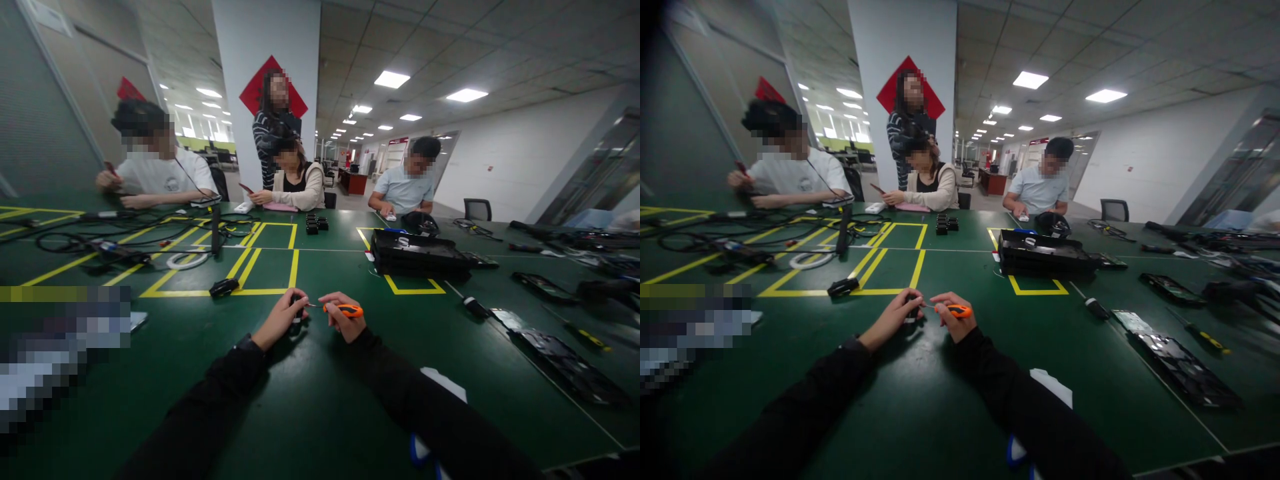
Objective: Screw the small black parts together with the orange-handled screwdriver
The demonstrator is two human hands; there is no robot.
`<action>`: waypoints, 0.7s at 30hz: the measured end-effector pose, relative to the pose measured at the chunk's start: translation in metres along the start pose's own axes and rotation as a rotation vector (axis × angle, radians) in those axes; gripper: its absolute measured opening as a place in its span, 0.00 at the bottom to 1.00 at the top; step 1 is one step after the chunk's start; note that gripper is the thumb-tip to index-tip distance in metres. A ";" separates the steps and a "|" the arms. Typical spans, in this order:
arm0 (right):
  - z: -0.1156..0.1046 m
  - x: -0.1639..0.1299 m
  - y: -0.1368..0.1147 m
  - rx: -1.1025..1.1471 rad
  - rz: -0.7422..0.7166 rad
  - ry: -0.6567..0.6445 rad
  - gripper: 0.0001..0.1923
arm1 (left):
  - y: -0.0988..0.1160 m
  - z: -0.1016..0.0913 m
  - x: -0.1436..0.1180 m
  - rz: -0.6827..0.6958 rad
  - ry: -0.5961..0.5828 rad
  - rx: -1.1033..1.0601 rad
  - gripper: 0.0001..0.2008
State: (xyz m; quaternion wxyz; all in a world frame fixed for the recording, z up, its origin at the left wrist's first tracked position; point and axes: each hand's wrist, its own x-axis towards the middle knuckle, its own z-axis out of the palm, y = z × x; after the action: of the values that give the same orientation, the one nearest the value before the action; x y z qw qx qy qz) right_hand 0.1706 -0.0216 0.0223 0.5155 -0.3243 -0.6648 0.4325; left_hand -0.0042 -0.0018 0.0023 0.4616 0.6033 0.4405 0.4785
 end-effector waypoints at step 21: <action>-0.002 0.001 0.002 -0.020 -0.013 0.070 0.10 | 0.004 0.002 -0.001 0.001 -0.019 -0.010 0.15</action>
State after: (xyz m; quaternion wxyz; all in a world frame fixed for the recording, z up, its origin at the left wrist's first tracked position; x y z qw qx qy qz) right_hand 0.1724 -0.0190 0.0212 0.5378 -0.3400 -0.6528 0.4111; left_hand -0.0016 -0.0037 0.0054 0.4686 0.6057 0.4333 0.4752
